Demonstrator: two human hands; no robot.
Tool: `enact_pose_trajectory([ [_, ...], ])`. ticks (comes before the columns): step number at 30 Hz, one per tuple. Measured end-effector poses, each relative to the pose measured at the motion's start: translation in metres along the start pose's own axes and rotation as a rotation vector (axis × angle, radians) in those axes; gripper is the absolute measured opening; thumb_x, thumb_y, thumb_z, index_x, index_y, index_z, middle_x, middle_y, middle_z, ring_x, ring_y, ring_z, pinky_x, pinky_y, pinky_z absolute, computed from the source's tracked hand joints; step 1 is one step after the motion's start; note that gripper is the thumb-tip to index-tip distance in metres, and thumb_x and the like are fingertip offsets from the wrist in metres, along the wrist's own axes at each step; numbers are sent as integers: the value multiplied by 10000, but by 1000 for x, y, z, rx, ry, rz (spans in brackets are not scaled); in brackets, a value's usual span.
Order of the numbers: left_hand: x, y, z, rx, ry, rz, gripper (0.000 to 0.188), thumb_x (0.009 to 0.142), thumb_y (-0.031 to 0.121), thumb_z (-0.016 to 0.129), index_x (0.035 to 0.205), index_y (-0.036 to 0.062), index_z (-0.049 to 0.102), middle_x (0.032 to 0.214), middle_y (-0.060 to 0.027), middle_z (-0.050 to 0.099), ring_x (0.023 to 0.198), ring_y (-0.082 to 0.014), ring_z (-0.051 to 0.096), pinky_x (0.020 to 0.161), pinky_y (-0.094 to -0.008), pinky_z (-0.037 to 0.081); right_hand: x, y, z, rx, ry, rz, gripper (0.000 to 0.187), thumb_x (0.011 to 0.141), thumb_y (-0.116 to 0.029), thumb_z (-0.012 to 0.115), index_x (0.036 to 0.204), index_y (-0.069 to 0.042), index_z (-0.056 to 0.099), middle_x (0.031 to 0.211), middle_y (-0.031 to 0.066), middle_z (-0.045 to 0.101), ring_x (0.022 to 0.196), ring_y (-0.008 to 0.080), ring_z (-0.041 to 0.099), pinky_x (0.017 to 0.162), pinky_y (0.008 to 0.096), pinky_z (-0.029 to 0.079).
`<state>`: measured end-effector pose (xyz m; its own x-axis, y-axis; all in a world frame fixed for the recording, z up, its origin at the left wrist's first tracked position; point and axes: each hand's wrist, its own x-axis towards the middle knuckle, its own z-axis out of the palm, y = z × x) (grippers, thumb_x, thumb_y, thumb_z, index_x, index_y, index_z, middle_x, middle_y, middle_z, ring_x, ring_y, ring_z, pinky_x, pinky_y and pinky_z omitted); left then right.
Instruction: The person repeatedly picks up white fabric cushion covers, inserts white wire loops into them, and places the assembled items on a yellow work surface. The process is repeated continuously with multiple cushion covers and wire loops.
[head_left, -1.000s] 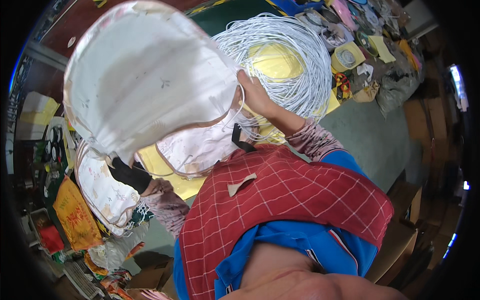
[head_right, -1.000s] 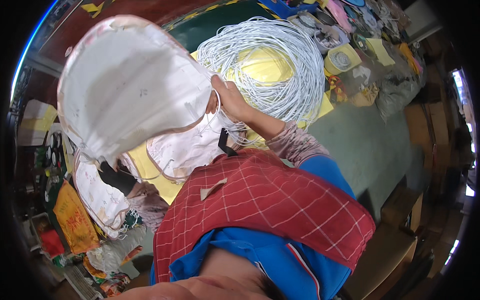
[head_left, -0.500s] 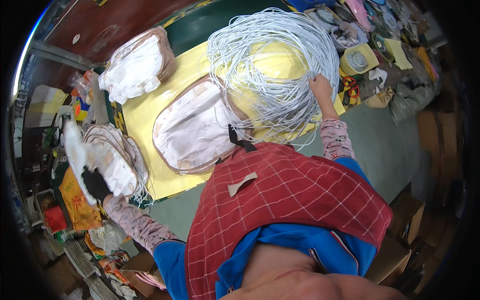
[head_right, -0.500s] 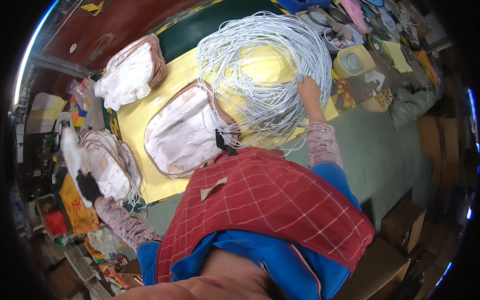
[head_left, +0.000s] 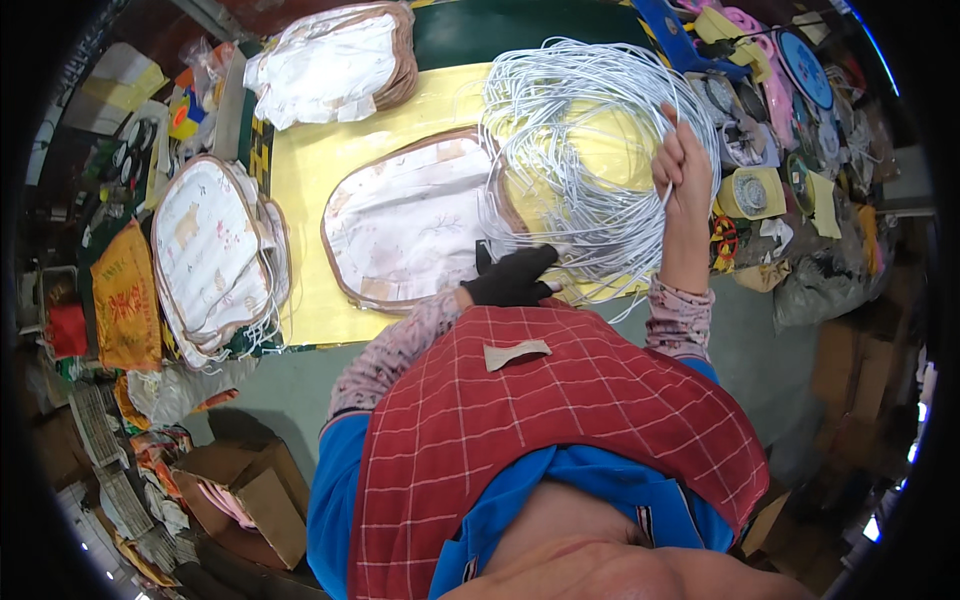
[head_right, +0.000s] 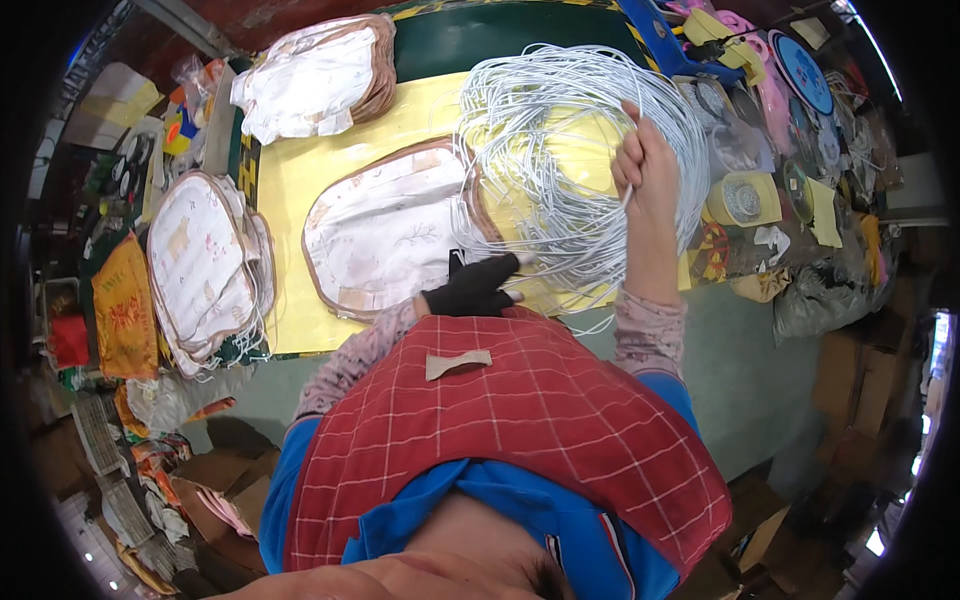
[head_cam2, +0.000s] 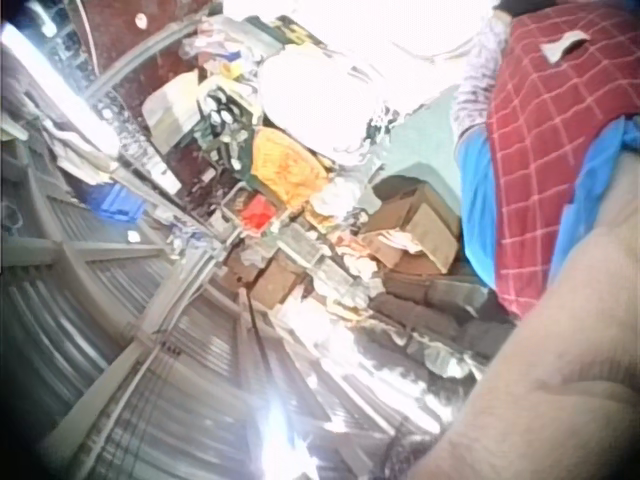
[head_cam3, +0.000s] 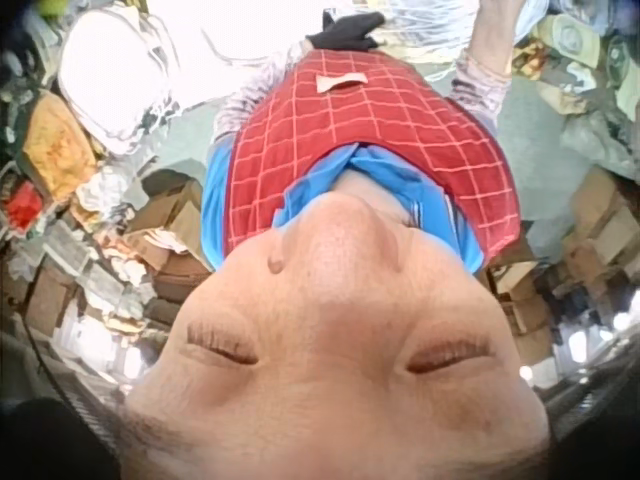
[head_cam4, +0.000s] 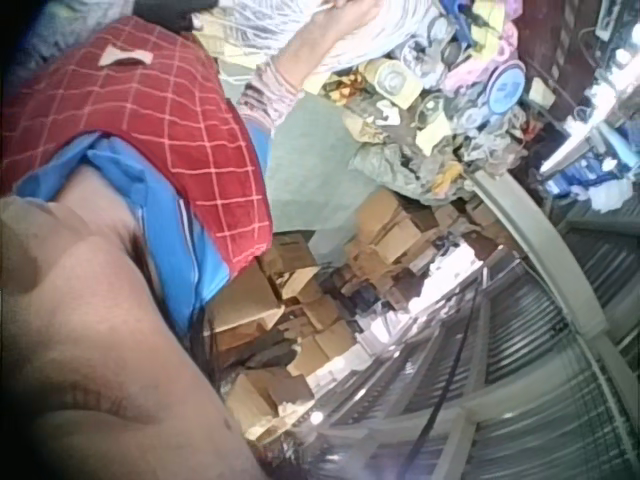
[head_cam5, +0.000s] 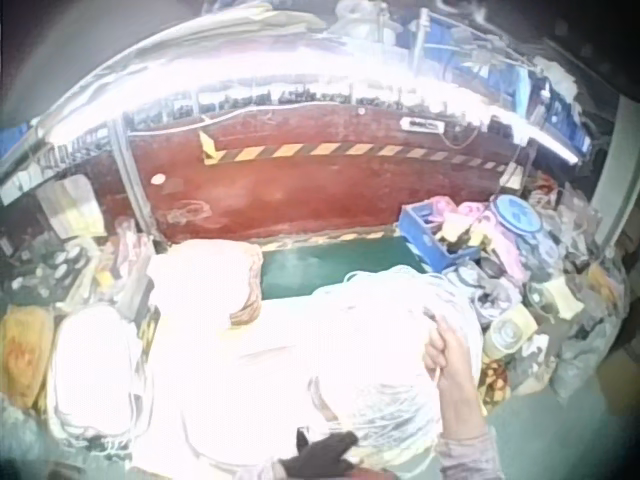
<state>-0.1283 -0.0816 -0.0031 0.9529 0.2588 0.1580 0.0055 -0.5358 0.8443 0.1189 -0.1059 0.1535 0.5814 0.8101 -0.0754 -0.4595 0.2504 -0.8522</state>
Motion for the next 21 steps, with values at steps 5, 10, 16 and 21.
enact_pose_trajectory([
  [5,-8,-8,-31,-163,-193,-128,419,803,128,618,1200,68,498,995,-117,626,892,-237,620,710,-317,497,28,3,71,191,-228,-5,361,963,-240,419,1199,33,431,575,-39,398,419,22,343,395,167,285],
  [10,-63,-17,-87,364,23,-94,323,765,119,666,1073,73,582,883,-31,646,755,-131,625,590,-266,488,42,12,71,167,-193,-6,403,971,-265,393,1227,46,406,642,-14,475,470,38,441,431,164,372],
  [16,-13,-10,-57,-981,-434,-650,229,925,238,471,1058,107,604,858,-49,639,790,-126,598,655,-258,478,114,-15,49,495,-396,251,479,995,-203,300,1373,59,166,666,45,506,430,35,435,380,162,337],
  [21,-10,-19,-52,-269,-149,265,276,892,175,493,1153,118,563,985,-67,647,805,-193,630,682,-296,497,115,-48,102,414,-633,238,497,997,-198,281,1374,77,112,661,23,477,410,33,411,385,163,329],
])
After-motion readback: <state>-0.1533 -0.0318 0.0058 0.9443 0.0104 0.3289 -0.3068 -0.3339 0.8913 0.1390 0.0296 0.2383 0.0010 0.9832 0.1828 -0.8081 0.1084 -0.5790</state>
